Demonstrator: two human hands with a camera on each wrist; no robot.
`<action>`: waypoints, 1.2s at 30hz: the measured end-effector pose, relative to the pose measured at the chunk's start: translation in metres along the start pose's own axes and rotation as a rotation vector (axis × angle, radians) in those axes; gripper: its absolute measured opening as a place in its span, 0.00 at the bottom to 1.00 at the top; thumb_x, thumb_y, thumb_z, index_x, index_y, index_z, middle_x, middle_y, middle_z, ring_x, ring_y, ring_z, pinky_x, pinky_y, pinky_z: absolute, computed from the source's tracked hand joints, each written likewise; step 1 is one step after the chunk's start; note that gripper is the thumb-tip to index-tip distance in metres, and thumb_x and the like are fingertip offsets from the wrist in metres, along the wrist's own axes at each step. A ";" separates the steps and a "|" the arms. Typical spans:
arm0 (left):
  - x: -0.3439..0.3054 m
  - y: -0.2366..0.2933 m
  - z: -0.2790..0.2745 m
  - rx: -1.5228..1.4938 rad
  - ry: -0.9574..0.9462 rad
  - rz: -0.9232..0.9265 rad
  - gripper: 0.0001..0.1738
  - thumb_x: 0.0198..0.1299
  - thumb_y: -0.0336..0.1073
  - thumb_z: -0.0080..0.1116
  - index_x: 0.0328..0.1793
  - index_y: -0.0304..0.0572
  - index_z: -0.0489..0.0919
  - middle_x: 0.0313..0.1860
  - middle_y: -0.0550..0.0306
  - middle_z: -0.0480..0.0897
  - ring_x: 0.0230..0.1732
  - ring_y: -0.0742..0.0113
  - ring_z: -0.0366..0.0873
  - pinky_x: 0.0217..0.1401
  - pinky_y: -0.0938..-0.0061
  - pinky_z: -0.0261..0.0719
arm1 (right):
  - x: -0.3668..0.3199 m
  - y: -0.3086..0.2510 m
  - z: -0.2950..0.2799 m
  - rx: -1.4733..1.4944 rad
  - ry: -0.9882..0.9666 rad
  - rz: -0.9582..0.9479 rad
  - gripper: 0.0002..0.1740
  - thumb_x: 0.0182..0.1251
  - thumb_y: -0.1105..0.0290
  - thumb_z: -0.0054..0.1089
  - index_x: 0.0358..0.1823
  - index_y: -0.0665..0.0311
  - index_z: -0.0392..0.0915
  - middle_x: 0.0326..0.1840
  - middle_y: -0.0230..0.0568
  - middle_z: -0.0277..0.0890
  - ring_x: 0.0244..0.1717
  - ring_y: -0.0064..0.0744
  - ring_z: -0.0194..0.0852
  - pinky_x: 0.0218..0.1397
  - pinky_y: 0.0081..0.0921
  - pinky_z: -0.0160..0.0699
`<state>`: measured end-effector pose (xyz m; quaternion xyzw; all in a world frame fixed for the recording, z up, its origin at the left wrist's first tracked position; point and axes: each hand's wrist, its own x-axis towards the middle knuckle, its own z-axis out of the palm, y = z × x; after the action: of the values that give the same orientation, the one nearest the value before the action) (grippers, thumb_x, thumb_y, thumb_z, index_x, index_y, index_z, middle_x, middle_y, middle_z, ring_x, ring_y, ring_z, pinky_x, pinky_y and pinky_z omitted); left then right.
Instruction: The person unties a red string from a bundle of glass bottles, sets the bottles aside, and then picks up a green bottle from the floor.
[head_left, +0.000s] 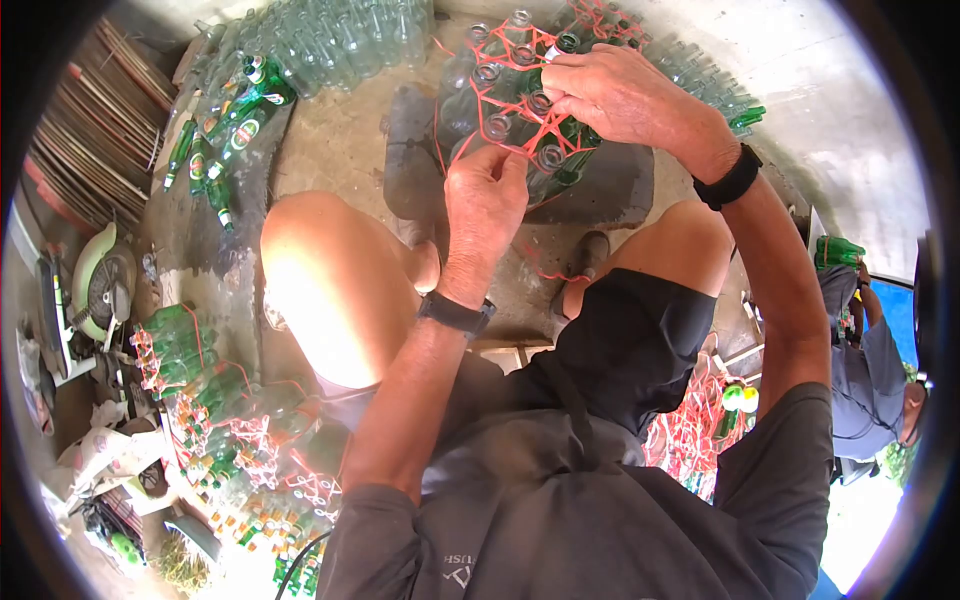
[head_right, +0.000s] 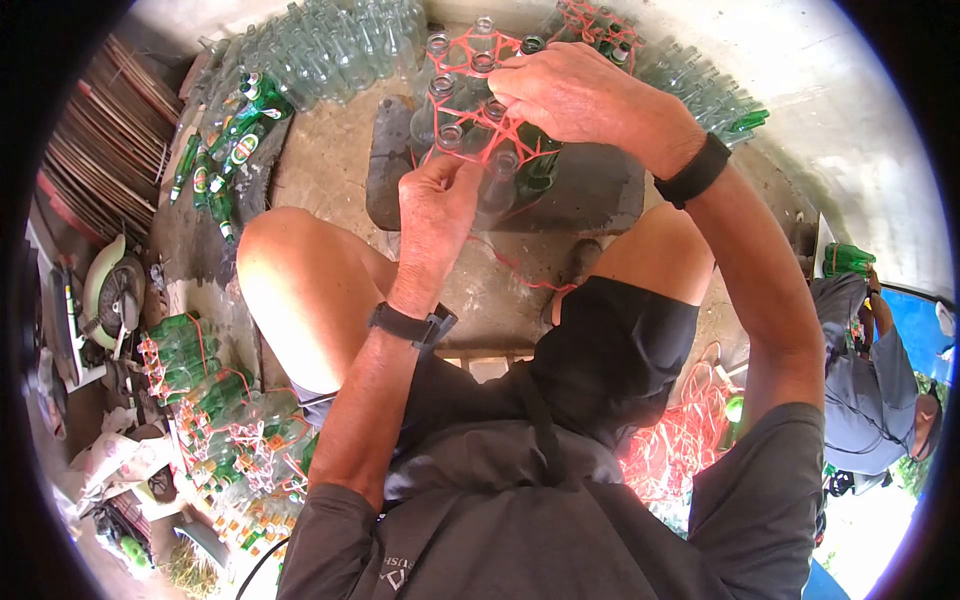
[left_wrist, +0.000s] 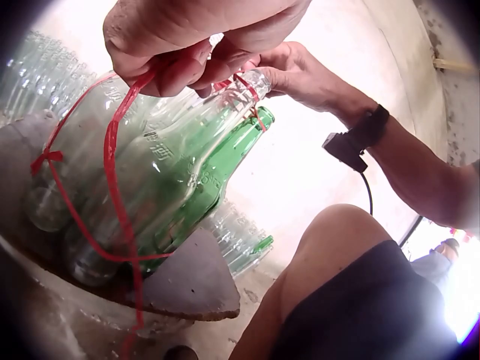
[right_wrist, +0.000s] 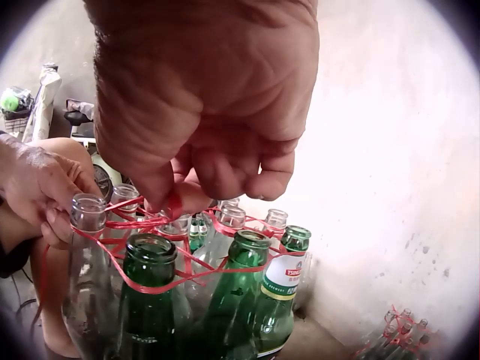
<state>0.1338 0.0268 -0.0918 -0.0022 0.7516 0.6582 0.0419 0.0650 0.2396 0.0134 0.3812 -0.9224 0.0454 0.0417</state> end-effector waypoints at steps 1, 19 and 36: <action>0.000 0.001 0.000 0.014 0.004 -0.003 0.13 0.71 0.34 0.65 0.42 0.27 0.89 0.24 0.69 0.79 0.29 0.84 0.69 0.30 0.76 0.70 | 0.001 -0.001 0.000 0.007 0.056 -0.009 0.07 0.73 0.70 0.65 0.40 0.60 0.75 0.35 0.44 0.79 0.41 0.57 0.83 0.43 0.53 0.78; 0.000 -0.009 0.009 -0.113 0.047 -0.003 0.13 0.70 0.31 0.64 0.33 0.29 0.85 0.23 0.73 0.73 0.26 0.85 0.63 0.26 0.77 0.60 | 0.014 0.014 0.015 0.295 0.109 0.074 0.05 0.73 0.74 0.60 0.37 0.67 0.78 0.32 0.54 0.79 0.37 0.62 0.79 0.42 0.53 0.75; -0.002 -0.016 0.015 -0.144 0.076 -0.005 0.11 0.73 0.30 0.62 0.38 0.31 0.90 0.23 0.76 0.73 0.25 0.87 0.61 0.25 0.78 0.56 | 0.045 0.017 0.009 0.386 -0.223 0.257 0.08 0.74 0.75 0.61 0.45 0.71 0.87 0.31 0.47 0.87 0.28 0.42 0.90 0.35 0.36 0.86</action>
<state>0.1373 0.0394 -0.1098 -0.0321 0.7034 0.7099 0.0149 0.0206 0.2188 0.0086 0.2642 -0.9365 0.1833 -0.1397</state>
